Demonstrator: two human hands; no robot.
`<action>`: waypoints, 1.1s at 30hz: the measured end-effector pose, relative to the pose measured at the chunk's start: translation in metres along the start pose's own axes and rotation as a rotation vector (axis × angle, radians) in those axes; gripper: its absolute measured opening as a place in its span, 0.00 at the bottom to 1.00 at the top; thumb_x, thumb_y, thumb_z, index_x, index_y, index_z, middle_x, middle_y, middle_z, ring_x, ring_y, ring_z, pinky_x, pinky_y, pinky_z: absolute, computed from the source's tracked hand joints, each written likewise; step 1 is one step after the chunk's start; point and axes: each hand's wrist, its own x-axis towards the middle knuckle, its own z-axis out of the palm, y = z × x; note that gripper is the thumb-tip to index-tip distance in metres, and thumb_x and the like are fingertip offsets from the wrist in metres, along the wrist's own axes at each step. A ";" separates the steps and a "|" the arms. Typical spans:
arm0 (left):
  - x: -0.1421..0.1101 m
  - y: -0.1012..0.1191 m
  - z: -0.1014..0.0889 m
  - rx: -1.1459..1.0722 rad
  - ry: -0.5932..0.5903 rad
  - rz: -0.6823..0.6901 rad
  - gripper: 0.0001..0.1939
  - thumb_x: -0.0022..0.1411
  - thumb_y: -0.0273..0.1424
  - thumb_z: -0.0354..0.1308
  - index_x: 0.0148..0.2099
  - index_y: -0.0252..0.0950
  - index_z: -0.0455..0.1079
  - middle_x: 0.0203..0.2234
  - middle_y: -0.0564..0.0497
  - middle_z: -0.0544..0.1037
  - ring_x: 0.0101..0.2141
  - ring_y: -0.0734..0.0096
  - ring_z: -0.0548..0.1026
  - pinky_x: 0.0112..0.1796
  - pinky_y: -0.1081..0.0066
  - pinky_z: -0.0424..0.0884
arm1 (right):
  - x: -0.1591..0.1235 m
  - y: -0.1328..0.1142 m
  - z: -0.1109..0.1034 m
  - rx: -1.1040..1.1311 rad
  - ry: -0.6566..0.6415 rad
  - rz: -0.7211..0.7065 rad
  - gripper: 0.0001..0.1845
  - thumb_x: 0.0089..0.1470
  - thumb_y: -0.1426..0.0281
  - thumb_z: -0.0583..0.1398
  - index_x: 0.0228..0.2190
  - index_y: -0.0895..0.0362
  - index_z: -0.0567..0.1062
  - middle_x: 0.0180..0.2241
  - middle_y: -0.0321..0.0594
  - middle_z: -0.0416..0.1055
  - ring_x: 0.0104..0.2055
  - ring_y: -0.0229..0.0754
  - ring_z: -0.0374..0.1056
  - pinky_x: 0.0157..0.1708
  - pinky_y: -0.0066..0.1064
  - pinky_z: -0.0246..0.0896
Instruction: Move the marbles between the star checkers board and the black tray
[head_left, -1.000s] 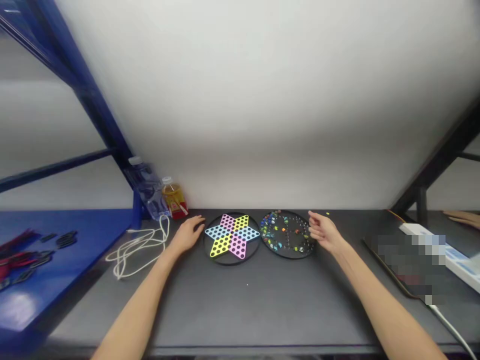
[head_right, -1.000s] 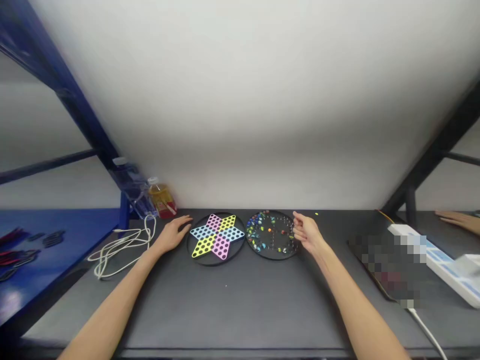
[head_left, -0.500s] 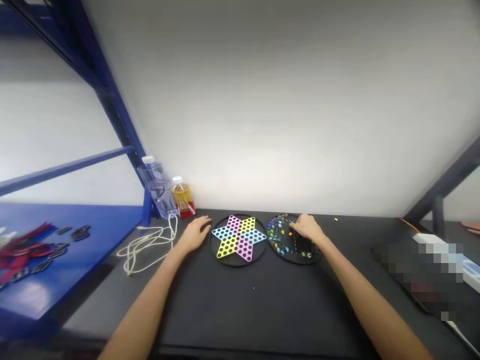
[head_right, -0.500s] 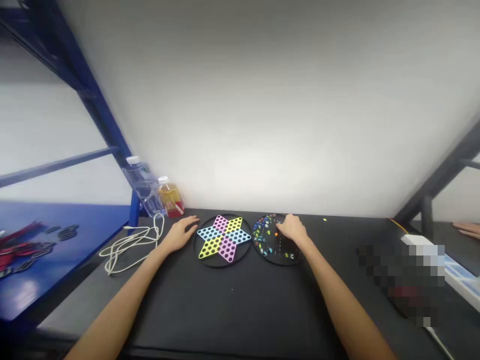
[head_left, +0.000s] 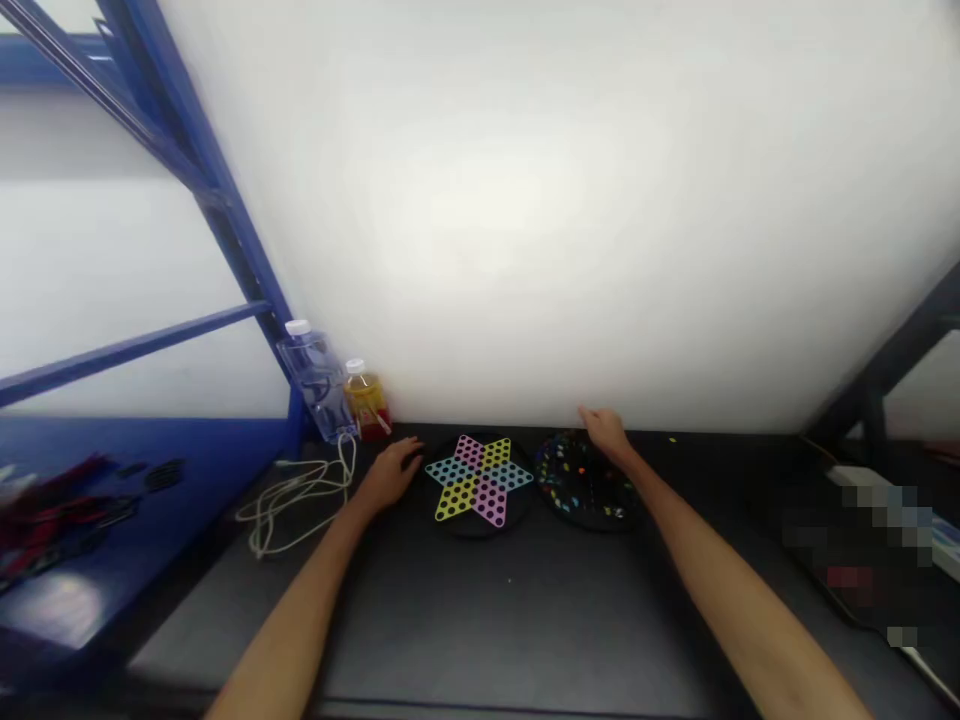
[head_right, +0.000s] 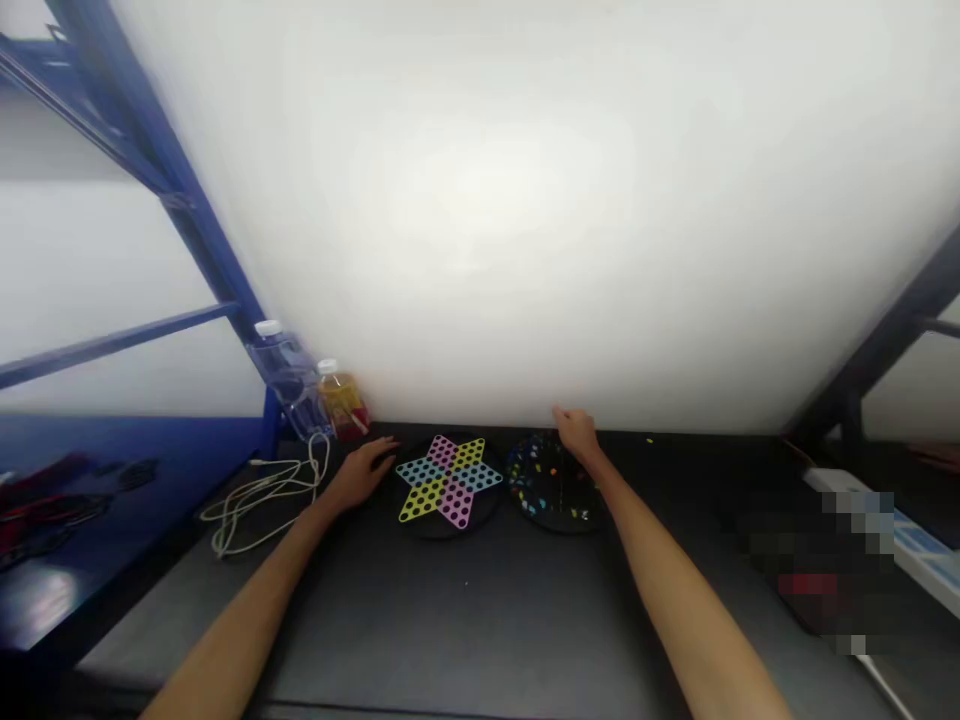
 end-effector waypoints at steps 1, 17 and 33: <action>0.000 -0.001 0.001 0.001 -0.003 0.002 0.25 0.66 0.43 0.45 0.56 0.37 0.70 0.57 0.44 0.70 0.57 0.57 0.67 0.59 0.57 0.60 | 0.001 0.000 0.003 -0.096 0.016 -0.032 0.21 0.54 0.57 0.58 0.17 0.56 0.63 0.17 0.39 0.64 0.28 0.43 0.65 0.29 0.29 0.56; -0.001 -0.001 0.001 -0.006 -0.004 0.010 0.24 0.66 0.42 0.44 0.56 0.37 0.70 0.57 0.45 0.69 0.58 0.57 0.66 0.59 0.56 0.59 | -0.003 -0.006 0.018 -0.384 -0.154 -0.058 0.10 0.46 0.66 0.65 0.22 0.58 0.71 0.27 0.47 0.72 0.37 0.48 0.69 0.36 0.32 0.60; -0.003 0.005 -0.002 -0.001 -0.024 -0.005 0.24 0.66 0.42 0.44 0.56 0.37 0.70 0.58 0.45 0.69 0.59 0.58 0.64 0.60 0.55 0.57 | -0.006 -0.010 0.015 0.055 -0.016 -0.091 0.24 0.54 0.53 0.56 0.16 0.55 0.62 0.13 0.35 0.58 0.20 0.39 0.58 0.23 0.28 0.54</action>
